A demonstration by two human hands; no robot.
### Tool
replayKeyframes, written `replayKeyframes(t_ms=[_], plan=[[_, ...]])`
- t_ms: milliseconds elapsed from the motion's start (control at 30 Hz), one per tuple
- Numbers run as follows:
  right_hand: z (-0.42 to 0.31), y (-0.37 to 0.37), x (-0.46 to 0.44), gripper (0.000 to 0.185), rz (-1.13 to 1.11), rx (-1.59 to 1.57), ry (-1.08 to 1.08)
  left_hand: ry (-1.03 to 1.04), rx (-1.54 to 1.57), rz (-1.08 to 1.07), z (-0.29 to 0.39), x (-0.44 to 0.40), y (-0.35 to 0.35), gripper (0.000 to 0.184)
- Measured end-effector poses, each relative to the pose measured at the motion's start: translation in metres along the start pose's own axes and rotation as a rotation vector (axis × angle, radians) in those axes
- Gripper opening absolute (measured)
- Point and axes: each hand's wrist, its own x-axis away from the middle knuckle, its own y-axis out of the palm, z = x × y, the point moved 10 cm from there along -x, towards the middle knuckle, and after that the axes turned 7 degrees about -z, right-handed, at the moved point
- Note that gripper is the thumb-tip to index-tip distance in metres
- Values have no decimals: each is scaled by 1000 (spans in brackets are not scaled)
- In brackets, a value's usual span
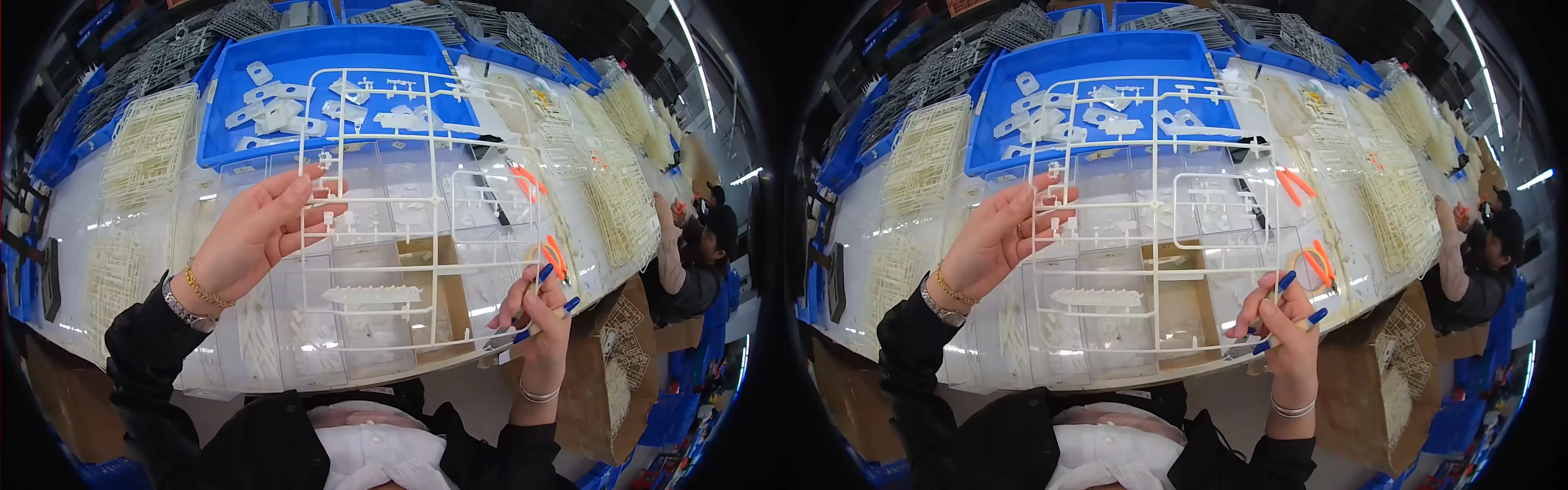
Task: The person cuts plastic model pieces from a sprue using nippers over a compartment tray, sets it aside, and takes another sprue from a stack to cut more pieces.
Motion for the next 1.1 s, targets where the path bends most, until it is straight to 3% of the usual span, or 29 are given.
replayKeyframes(t_ms=[167, 333, 433, 667, 933, 1000, 1100], plan=[[5, 33, -17, 28, -43, -246, -45, -131, -109, -192, -23, 49, 6, 65], [6, 63, -34, 35, -74, -51, -135, -123, 4, -247, -31, 86, -3, 61], [11, 82, -43, 51, -119, 88, -149, -8, 104, -60, 0, 112, -33, 53], [11, 76, -51, 56, -87, 153, -176, 385, -262, 730, 95, 209, -229, 43], [27, 50, -33, 49, 58, 123, -87, 380, -387, 939, 143, 223, -449, 35], [25, 50, -28, 24, 93, 124, -36, 361, -407, 988, 142, 213, -477, 35], [27, 50, -26, 18, 121, 90, -1, 320, -471, 1091, 135, 205, -515, 35]])
